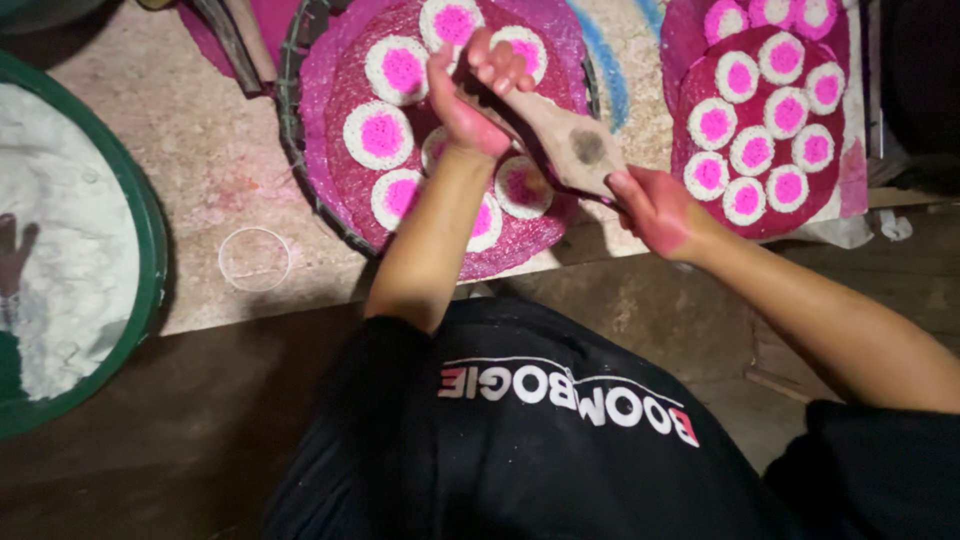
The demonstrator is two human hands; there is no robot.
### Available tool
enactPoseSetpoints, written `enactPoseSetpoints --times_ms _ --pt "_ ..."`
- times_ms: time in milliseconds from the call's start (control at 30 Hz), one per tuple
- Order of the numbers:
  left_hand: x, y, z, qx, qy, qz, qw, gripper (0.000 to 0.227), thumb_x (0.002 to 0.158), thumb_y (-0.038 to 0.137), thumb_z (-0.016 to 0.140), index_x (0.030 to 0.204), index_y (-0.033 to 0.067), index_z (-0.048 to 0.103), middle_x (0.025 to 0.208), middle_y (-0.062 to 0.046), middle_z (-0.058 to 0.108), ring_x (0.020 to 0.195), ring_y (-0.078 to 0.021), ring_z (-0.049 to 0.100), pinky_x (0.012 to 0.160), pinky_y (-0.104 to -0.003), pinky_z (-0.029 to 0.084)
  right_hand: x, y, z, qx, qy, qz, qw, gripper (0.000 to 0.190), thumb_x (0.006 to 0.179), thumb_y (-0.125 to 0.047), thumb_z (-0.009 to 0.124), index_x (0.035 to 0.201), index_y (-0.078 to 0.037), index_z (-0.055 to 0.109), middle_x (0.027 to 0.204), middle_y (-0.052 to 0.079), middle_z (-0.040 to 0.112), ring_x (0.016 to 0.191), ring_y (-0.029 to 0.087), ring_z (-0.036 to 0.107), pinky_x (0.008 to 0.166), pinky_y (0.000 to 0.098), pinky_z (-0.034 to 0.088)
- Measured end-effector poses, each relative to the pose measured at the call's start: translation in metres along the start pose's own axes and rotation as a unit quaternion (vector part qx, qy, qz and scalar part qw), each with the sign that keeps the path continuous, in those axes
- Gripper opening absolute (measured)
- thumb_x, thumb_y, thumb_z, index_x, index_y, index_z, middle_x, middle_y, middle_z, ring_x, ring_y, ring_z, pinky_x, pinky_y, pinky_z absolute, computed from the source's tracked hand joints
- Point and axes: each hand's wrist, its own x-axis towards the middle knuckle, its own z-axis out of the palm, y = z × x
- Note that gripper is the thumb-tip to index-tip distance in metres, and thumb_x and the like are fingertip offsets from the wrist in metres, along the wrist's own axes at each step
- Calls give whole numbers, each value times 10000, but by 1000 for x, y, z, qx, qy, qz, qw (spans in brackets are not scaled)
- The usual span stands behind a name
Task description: The person uses a wooden mallet and a cylindrical metal mold to press pink powder into circular shapes on a flat pink surface. They then transfer the formed circles to a tray and repeat the process, occasionally scooping more pink powder from a green bucket.
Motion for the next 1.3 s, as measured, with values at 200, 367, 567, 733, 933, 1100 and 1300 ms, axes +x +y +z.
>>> enactPoseSetpoints --times_ms 200,367,567,733,933,1100,1300 --pt "36 27 44 106 -39 -35 993 286 988 400 445 902 139 528 796 2 515 803 -156 547 862 -379 530 31 14 -11 231 -113 -32 966 665 1034 -597 262 986 -64 656 792 52 665 699 156 622 657 332 527" --pt "60 16 43 68 -36 -13 997 289 1036 389 474 900 137 518 817 1 511 824 -166 542 883 -378 515 39 27 -53 124 -41 -22 991 752 1105 -599 298 928 34 664 750 114 642 678 200 596 653 364 498" --pt "73 14 -9 32 -10 8 999 334 998 462 470 832 173 499 725 36 479 706 -127 501 789 -352 496 60 -8 -33 1 75 -48 996 656 1066 -551 357 1152 44 618 745 101 632 680 208 612 649 390 505" --pt "70 14 -40 51 30 9 998 376 988 498 454 802 174 493 686 41 451 652 -127 472 729 -350 483 60 -17 -26 33 53 -64 996 629 1057 -523 344 1204 21 623 710 104 616 654 225 615 648 399 507" --pt "82 3 -29 75 40 50 995 400 996 514 439 792 176 506 666 28 472 630 -143 481 666 -360 481 70 -3 -34 -1 88 -52 995 604 1072 -522 386 1118 18 654 722 99 623 668 203 601 645 395 494" --pt "84 64 47 196 -18 48 979 485 1011 576 439 835 133 527 755 -29 563 726 -198 574 767 -414 516 91 -26 -1 194 42 -181 963 576 1156 -509 408 1157 20 636 805 32 521 728 130 478 646 328 405" --pt "-13 162 148 395 97 190 893 467 1018 446 466 1285 71 542 1230 -87 608 1192 -222 594 1099 -411 506 135 -105 -34 214 58 -384 896 556 1117 -504 488 1318 6 578 865 -20 571 751 106 518 667 285 441"
